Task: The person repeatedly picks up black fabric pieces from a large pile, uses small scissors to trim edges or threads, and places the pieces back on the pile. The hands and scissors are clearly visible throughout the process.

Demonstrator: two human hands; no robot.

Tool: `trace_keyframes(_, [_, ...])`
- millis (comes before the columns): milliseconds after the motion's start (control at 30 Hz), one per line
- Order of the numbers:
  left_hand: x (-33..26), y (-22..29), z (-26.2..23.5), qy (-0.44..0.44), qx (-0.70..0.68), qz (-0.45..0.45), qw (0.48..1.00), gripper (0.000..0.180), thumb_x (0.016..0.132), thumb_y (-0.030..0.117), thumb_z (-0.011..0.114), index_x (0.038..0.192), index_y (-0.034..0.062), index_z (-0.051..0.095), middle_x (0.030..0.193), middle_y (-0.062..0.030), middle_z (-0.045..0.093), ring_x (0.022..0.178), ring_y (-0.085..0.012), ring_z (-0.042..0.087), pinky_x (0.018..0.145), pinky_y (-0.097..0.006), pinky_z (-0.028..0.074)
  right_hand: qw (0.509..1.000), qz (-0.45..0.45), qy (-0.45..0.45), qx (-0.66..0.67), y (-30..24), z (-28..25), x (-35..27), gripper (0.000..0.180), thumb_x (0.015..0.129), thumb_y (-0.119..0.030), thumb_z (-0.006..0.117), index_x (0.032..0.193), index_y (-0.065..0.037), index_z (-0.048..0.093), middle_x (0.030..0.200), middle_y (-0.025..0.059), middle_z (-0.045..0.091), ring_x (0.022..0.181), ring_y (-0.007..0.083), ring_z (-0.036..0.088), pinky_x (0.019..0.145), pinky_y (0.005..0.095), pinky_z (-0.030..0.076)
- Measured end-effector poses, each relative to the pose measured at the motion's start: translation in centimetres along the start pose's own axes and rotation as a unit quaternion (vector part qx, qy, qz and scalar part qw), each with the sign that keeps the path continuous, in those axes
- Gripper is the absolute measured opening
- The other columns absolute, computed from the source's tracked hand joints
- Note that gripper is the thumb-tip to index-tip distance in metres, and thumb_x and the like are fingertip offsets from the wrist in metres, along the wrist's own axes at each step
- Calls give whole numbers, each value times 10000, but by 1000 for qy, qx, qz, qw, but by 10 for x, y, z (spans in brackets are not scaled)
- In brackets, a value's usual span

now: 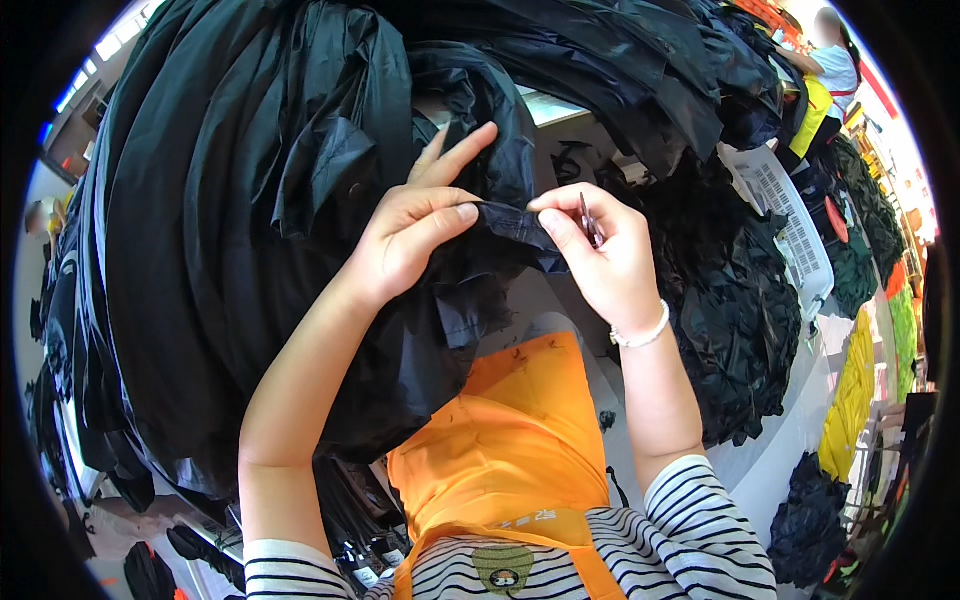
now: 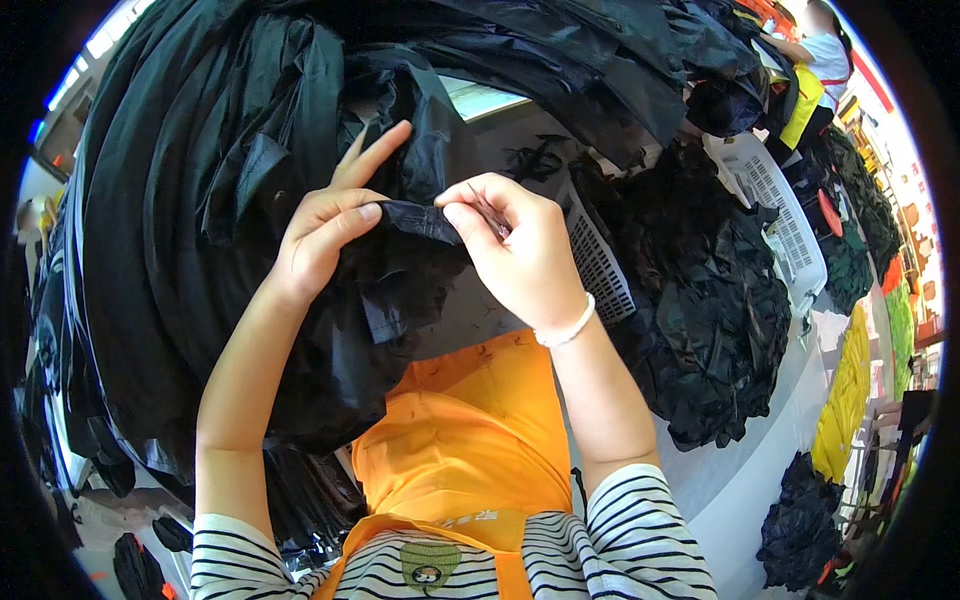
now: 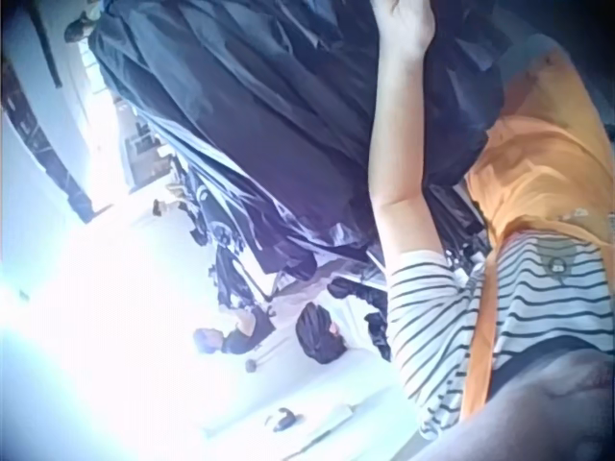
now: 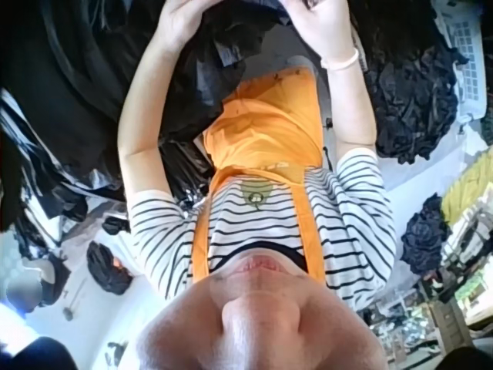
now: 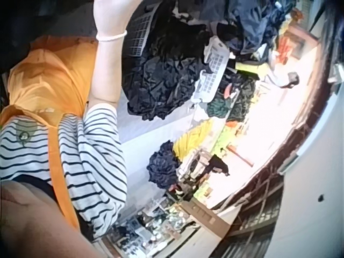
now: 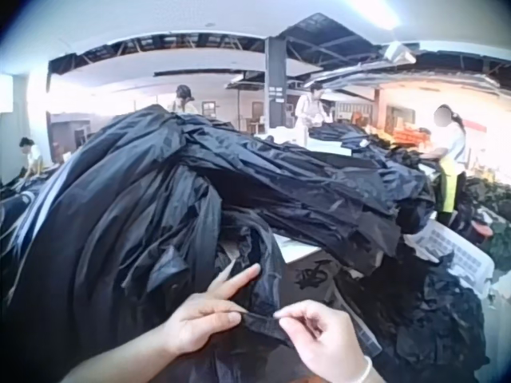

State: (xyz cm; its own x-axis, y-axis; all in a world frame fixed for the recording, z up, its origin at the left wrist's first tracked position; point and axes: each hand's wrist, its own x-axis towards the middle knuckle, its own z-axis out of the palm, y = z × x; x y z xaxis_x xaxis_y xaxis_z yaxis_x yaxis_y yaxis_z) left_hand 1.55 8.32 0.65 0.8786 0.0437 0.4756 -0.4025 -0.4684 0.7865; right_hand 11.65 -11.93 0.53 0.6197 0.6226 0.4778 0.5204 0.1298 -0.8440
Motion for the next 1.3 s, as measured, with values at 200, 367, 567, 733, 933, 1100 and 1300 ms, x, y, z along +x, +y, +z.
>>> trace_keyframes(200, [1,0,-1,11,-37,-25,999,277,891,214,562,841,-31,682,1488,-133,442,1473,-404,148,1183,-494,105,971,-171,60,-158,-8,21,-3,240,792,92,664,997,-27,697,948,79,608,655,152,644,578,253,528])
trace_keyframes(367, [2,-3,-1,5,-34,-5,999,303,901,227,550,857,-47,671,1479,-148,449,1455,-422,195,1181,-486,120,952,-215,88,-201,-2,27,1,290,710,-9,804,986,-27,716,915,64,624,655,154,658,582,251,519])
trace_keyframes(567, [3,-6,-1,3,-37,5,999,316,900,232,548,846,-63,648,1459,-180,463,1429,-433,254,1178,-492,129,906,-289,118,-284,6,36,0,257,719,60,766,955,-32,719,883,53,624,612,125,595,524,234,472])
trace_keyframes(733, [0,-8,-1,5,-23,-5,1000,327,899,248,549,830,-60,635,1460,-169,466,1432,-438,245,1179,-496,126,988,-106,65,-96,-4,31,-3,82,823,37,707,871,-18,671,819,23,619,638,62,559,578,208,458])
trace_keyframes(933, [5,1,0,11,-37,-45,998,348,908,268,521,868,-54,648,1466,-125,472,1450,-427,204,1183,-497,108,995,-6,97,3,1,28,6,169,912,-82,673,1030,-1,584,859,17,598,752,58,574,693,196,486])
trace_keyframes(1100, [7,6,2,42,-88,-96,991,416,896,314,457,890,10,742,1456,-104,489,1468,-325,230,1198,-452,65,984,-127,53,-117,-29,19,-16,412,926,-144,648,1198,14,382,1027,113,470,873,207,619,741,306,523])
trace_keyframes(1300, [7,11,3,45,-69,-106,991,408,895,315,466,872,15,741,1450,-104,496,1464,-312,246,1198,-451,71,955,-112,24,-275,-31,21,-27,170,878,-114,682,983,-36,572,953,104,557,730,245,633,631,306,520])
